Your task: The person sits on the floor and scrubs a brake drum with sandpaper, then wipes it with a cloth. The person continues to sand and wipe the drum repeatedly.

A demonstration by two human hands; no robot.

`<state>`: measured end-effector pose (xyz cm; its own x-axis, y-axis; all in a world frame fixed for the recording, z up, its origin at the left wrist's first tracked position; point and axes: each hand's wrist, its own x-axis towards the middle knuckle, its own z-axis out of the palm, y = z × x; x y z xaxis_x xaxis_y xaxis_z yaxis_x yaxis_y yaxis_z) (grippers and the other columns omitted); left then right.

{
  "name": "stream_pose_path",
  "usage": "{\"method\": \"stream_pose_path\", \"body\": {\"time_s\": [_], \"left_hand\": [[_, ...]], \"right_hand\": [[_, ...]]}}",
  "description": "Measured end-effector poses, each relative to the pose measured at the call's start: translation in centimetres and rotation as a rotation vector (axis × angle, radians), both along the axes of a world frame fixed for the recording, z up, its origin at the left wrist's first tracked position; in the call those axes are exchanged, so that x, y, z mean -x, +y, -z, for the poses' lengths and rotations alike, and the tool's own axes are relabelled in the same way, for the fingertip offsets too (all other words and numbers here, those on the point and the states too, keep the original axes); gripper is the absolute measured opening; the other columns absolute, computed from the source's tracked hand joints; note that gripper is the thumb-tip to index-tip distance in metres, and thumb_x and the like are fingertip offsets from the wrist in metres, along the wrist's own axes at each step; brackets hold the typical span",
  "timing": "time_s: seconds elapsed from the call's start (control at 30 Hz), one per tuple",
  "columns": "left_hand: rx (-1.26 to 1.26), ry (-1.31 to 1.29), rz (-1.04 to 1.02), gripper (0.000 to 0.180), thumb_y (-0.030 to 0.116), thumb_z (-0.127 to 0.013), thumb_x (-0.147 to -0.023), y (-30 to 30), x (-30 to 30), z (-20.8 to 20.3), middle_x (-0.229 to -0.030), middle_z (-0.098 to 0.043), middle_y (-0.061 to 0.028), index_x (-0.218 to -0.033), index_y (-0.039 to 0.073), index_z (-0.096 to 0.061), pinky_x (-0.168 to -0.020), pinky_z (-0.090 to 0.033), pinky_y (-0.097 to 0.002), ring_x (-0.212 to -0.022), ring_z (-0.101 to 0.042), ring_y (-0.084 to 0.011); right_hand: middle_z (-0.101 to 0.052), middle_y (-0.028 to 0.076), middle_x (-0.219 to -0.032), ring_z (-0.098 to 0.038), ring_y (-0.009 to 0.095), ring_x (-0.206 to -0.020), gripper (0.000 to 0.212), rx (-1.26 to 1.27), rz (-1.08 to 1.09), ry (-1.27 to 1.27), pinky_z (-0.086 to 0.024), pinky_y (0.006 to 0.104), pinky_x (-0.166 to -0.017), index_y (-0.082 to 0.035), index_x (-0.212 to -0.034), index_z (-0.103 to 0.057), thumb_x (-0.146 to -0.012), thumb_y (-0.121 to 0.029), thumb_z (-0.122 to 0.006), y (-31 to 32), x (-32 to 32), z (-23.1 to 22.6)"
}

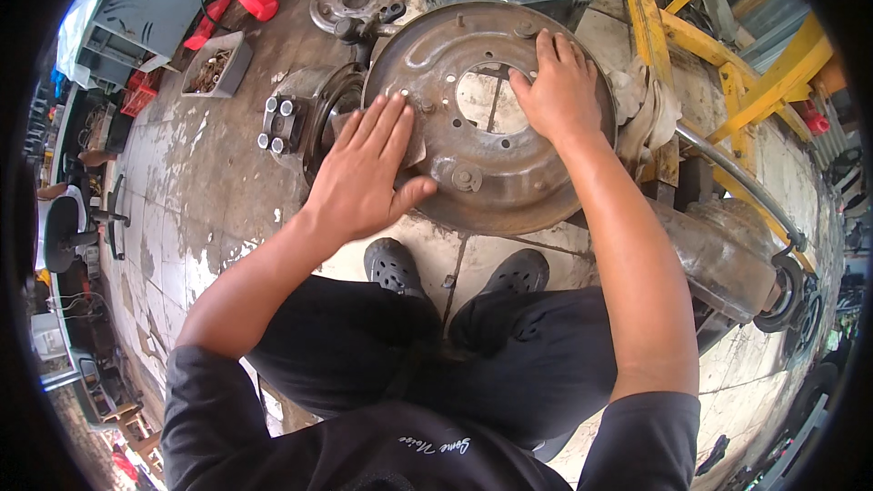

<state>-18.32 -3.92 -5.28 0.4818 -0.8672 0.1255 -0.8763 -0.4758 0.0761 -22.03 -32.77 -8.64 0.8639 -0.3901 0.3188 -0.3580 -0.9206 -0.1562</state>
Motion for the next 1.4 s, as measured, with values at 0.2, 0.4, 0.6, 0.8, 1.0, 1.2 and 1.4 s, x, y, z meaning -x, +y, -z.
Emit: {"method": "stream_pose_path", "body": {"time_s": [0.2, 0.4, 0.6, 0.8, 1.0, 1.2, 1.4], "left_hand": [[-0.018, 0.016, -0.008, 0.099, 0.073, -0.034, -0.094, -0.2, 3.1, 0.0, -0.156, -0.032, -0.0279, -0.149, -0.009, -0.034, -0.121, -0.021, -0.0497, -0.148, -0.027, -0.0395], [-0.004, -0.06, -0.102, 0.102, 0.076, -0.032, -0.092, -1.3, 1.3, 0.0, -0.158, -0.031, -0.026, -0.149, -0.008, -0.035, -0.121, -0.022, -0.0499, -0.149, -0.025, -0.0386], [-0.012, -0.041, -0.123, 0.108, 0.08, -0.032, -0.09, -1.5, 0.7, -0.6, -0.158, -0.03, -0.0274, -0.149, -0.01, -0.033, -0.122, -0.021, -0.0501, -0.15, -0.023, -0.0395], [0.021, 0.007, -0.046, 0.105, 0.078, -0.034, -0.091, -0.9, 2.7, 0.0, -0.156, -0.031, -0.0292, -0.146, -0.011, -0.036, -0.121, -0.023, -0.0496, -0.148, -0.027, -0.0405], [0.023, -0.023, -0.033, 0.104, 0.078, -0.033, -0.091, -1.1, 2.9, 0.2, -0.155, -0.033, -0.0294, -0.145, -0.011, -0.038, -0.121, -0.023, -0.0489, -0.149, -0.026, -0.0394], [0.04, -0.025, -0.105, 0.11, 0.081, -0.036, -0.088, -1.7, 0.2, 0.1, -0.156, -0.03, -0.0308, -0.148, -0.011, -0.034, -0.122, -0.021, -0.0492, -0.149, -0.025, -0.0414], [0.016, -0.019, -0.14, 0.11, 0.081, -0.035, -0.088, -1.7, 0.4, -0.1, -0.156, -0.029, -0.0319, -0.147, -0.011, -0.034, -0.121, -0.022, -0.0496, -0.149, -0.024, -0.0424]], "right_hand": [[-0.045, 0.024, -0.148, -0.04, 0.037, -0.14, 0.072, 0.003, -0.005, -0.009, -0.03, 0.0495, -0.117, -0.002, -0.148, -0.042, -0.092, -0.04, -0.064, -0.3, -0.1, -0.1], [-0.046, 0.023, -0.148, -0.041, 0.037, -0.139, 0.071, 0.011, -0.015, -0.031, -0.031, 0.0499, -0.116, -0.001, -0.147, -0.043, -0.091, -0.04, -0.064, -0.3, -0.2, -0.1], [-0.046, 0.022, -0.149, -0.04, 0.037, -0.14, 0.071, 0.009, -0.012, -0.013, -0.03, 0.0496, -0.117, -0.001, -0.147, -0.042, -0.092, -0.04, -0.063, 0.0, -0.1, -0.2], [-0.045, 0.022, -0.149, -0.041, 0.037, -0.14, 0.07, 0.011, -0.005, -0.01, -0.03, 0.0494, -0.116, -0.002, -0.147, -0.043, -0.092, -0.04, -0.063, -0.3, -0.1, 0.2], [-0.045, 0.023, -0.149, -0.041, 0.036, -0.14, 0.071, 0.013, -0.004, -0.007, -0.03, 0.0492, -0.116, -0.002, -0.147, -0.042, -0.092, -0.04, -0.063, -0.2, -0.1, -0.1], [-0.045, 0.023, -0.148, -0.041, 0.037, -0.139, 0.071, 0.015, -0.021, -0.027, -0.03, 0.0494, -0.116, -0.001, -0.147, -0.042, -0.092, -0.041, -0.064, -0.3, -0.2, 0.0], [-0.045, 0.023, -0.148, -0.041, 0.037, -0.139, 0.071, 0.017, -0.021, -0.017, -0.03, 0.0494, -0.116, -0.002, -0.147, -0.042, -0.091, -0.041, -0.064, -0.2, -0.1, 0.0]]}}
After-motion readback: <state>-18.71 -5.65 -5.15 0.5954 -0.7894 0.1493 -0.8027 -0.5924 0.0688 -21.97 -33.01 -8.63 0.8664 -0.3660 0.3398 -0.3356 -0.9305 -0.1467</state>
